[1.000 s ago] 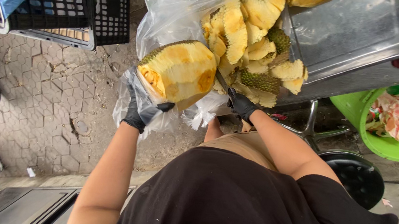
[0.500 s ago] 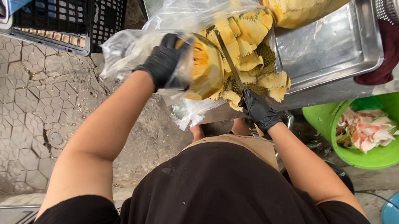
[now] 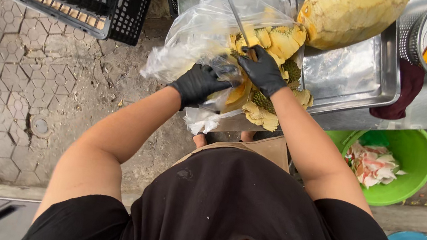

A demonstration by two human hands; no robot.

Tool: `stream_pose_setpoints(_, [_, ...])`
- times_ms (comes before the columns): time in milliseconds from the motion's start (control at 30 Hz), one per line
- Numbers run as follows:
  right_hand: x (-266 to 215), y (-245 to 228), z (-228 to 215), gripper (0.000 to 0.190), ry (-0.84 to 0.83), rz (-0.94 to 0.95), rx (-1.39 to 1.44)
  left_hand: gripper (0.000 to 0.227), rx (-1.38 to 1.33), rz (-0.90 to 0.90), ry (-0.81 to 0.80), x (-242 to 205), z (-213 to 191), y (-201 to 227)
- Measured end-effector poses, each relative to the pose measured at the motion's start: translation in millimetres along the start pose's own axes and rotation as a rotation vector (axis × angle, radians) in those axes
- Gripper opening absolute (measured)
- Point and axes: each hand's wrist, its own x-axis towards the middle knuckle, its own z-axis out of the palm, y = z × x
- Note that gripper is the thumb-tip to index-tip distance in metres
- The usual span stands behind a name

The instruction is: The person peels the skin from a jackfruit with a knife and hands.

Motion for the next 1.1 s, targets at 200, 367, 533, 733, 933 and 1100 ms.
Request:
stream_pose_setpoints(200, [3,-6,7,0.047,-0.11,0.183,-0.173,0.096,-0.706,-0.868,0.571,-20,52,41])
stream_pose_setpoints(367, [2,16,2,0.043,-0.083,0.127,-0.055,0.117,-1.85,-0.92,0.767,-9,44,55])
stream_pose_setpoints(533, [-8,25,12,0.04,-0.063,0.119,-0.097,0.141,-0.343,-0.883,-0.064,17,-10,46])
stream_pose_setpoints(733, [-78,16,-12,0.03,-0.046,0.038,-0.219,0.113,-0.154,-0.901,-0.227,37,-7,63])
stream_pose_setpoints(933, [-170,15,-33,0.024,-0.05,0.038,-0.219,0.113,-0.264,-0.892,0.064,16,27,49])
stream_pose_setpoints(1100, [-194,6,-24,0.024,-0.159,0.211,-0.195,0.123,-0.108,-0.759,0.552,-2,49,58])
